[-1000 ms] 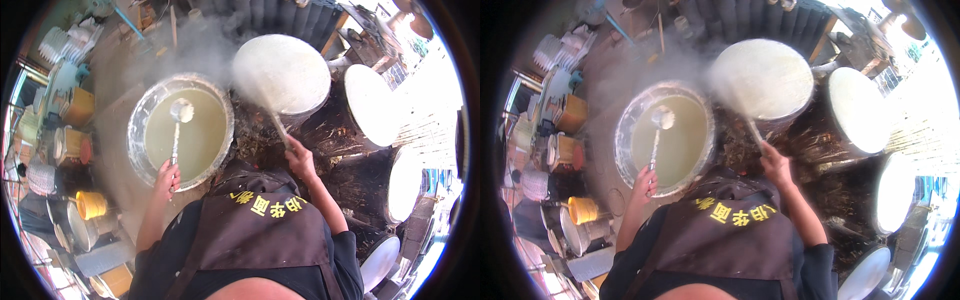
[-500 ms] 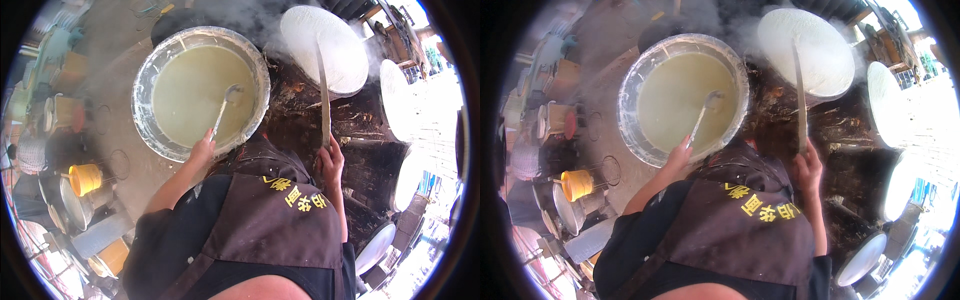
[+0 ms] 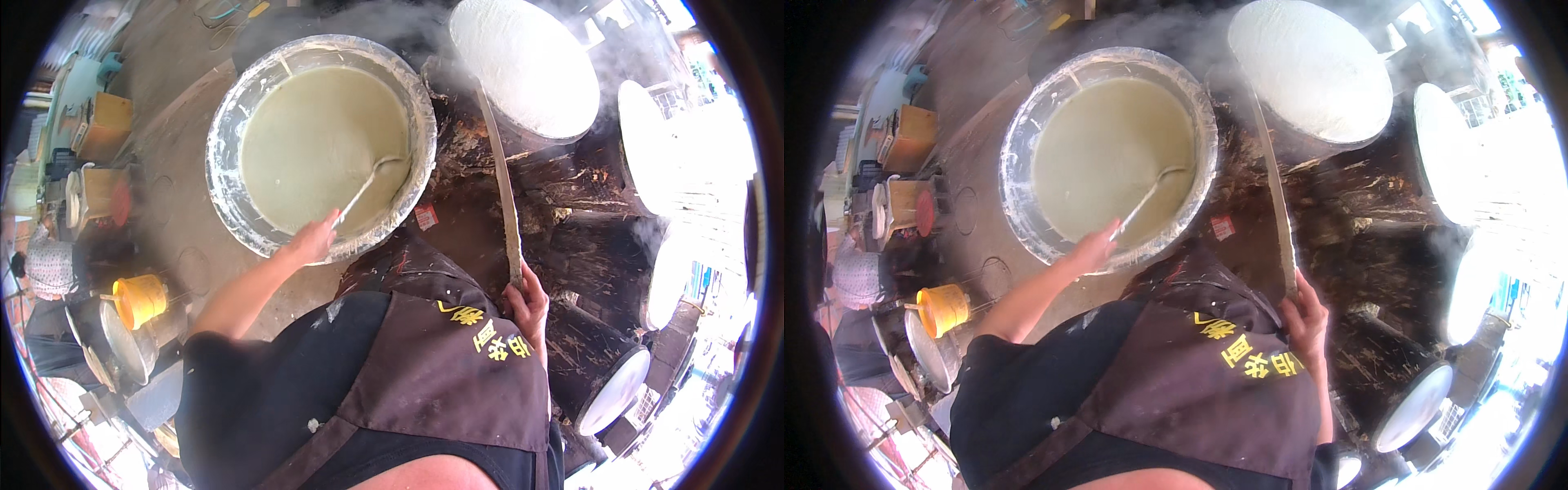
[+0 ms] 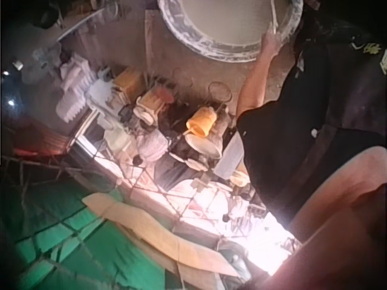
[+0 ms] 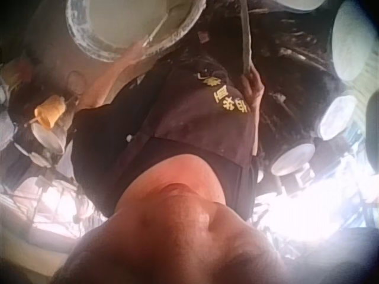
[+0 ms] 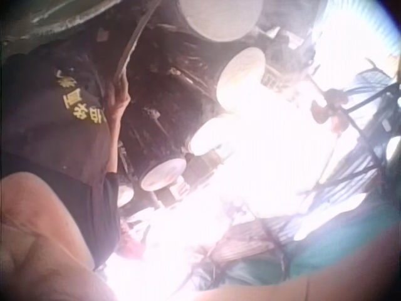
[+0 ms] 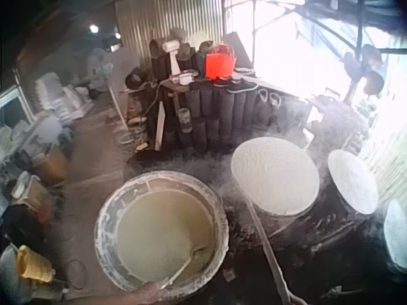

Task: The person ladles batter onto hot circular griddles, spreads it into thin crepes, and removes the cooked crepes to a stack. The person repeats this cycle across multiple griddles using a ladle and a wooden spreader.

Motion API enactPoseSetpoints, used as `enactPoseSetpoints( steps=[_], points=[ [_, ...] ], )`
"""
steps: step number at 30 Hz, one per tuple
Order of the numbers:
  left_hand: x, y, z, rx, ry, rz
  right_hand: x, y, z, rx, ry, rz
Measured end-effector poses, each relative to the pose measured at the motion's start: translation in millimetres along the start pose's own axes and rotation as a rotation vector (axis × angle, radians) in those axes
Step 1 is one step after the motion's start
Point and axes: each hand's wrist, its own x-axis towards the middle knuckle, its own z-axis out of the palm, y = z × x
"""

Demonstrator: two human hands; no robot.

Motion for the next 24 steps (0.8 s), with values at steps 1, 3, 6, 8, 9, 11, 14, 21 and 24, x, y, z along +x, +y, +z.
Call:
enactPoseSetpoints(
  steps=[1, 3, 6, 8, 9, 11, 14, 21, 24],
  points=[
    [-9, 24, -13, -0.271, -0.116, -0.187, 0, 4, -4, 0.010, 0.001, 0.031],
    [-18, 98, -55, -0.811, -0.349, -0.549, -4, 16, -16, -0.018, -0.038, 0.035],
    [-17, 125, -32, -1.487, -0.240, -0.738, 1, 21, -25, -0.079, -0.153, -0.017],
    [-19, 138, -13, -1.829, -0.251, -0.700, 8, 30, -31, -0.177, -0.245, -0.054],
    [-19, 146, -7, -1.999, -0.280, -0.676, 13, 32, -35, -0.249, -0.326, -0.015],
    [-28, 151, 6, -2.355, -0.373, -0.546, 21, 35, -36, -0.288, -0.408, -0.052],
    [-53, 179, -16, -2.701, -0.410, -0.395, 31, 43, -39, -0.298, -0.479, -0.118],
    [-74, 222, -81, -1.871, 0.013, -0.340, 35, 25, -49, -0.033, -0.449, -0.109],
    [-50, 204, -68, -1.349, 0.154, -0.527, 32, 4, -52, 0.090, -0.444, 0.009]
  ],
)
